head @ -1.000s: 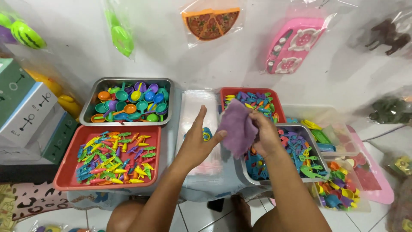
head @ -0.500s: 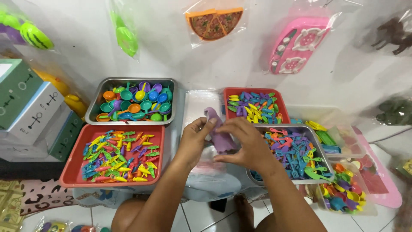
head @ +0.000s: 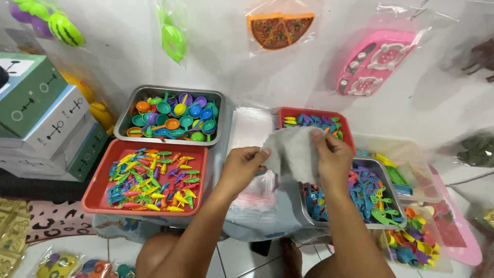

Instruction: The person sits on the floor and sorts colorful plastic toys from metal trays into clear plastic bags. They use a purple cloth to wipe the toys before placing them into the bags. The person handles various items including plastic spoons, forks, and toy cameras.

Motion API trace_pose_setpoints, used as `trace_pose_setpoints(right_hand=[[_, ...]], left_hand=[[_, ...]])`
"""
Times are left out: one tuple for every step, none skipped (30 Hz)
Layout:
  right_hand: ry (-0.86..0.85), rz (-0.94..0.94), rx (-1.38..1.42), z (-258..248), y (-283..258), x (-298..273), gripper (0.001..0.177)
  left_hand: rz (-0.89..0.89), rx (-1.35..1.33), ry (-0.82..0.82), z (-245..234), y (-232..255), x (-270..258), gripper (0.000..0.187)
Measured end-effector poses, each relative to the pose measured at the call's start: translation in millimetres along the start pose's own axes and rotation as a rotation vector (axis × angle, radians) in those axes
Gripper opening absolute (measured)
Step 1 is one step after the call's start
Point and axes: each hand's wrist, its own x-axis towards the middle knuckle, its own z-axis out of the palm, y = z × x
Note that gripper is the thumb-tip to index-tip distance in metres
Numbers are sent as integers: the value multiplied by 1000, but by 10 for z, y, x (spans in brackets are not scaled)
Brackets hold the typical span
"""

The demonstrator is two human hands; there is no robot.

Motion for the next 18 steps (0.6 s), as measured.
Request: trace_pose_setpoints(right_hand=[[105, -17, -31, -22, -99, 15, 17], [102, -20, -33, -10, -121, 9, 17], [65, -111, -108, -3, -141, 1, 10], [27, -202, -184, 0, -160, -6, 5], [26, -203, -183, 51, -160, -68, 5], [-57, -332, -224, 102, -160, -131, 6], [-143, -459, -262, 161, -158, -203, 14], [-145, -458, -259, 197, -150, -229, 14], [-190, -568, -301, 223, -140, -257, 17], [-235, -678, -342, 250, -130, -286, 21], [-235, -679, -343, 264, -126, -284, 21], [-227, -754, -387, 277, -123, -281, 22], [-217, -827, -430, 294, -120, -284, 24], [-217, -828, -430, 296, -127, -285, 24], [-260, -887, -451, 295, -134, -284, 28], [-303, -947, -472, 295, -142, -284, 34], [-302, -947, -472, 275, -183, -291, 34], [-398, -889, -366, 255, -224, -300, 37]], left_hand=[[-15, 42, -29, 14, 55, -38, 21], [-13, 38, -27, 19, 60, -52, 21], [-21, 88, -51, 28, 65, -64, 21], [-28, 137, -76, 41, 69, -74, 20], [-28, 137, -75, 53, 13, -38, 20], [-38, 33, -90, 66, -42, -2, 21], [-50, -69, -104, 67, -100, 27, 22], [-50, -67, -101, 63, -69, 24, 22], [-72, -132, -88, 67, -44, 20, 25], [-94, -196, -75, 70, -19, 15, 27], [-93, -198, -75, 58, 6, 4, 27], [-98, -214, -90, 46, 33, -8, 29], [-103, -228, -104, 29, 60, -24, 31], [-103, -228, -104, -11, -69, 43, 31], [-98, -242, -105, -48, -196, 113, 36], [-94, -256, -107, -86, -322, 182, 42], [-93, -255, -107, -55, -142, 84, 42], [-54, -231, -137, -25, 38, -15, 35]])
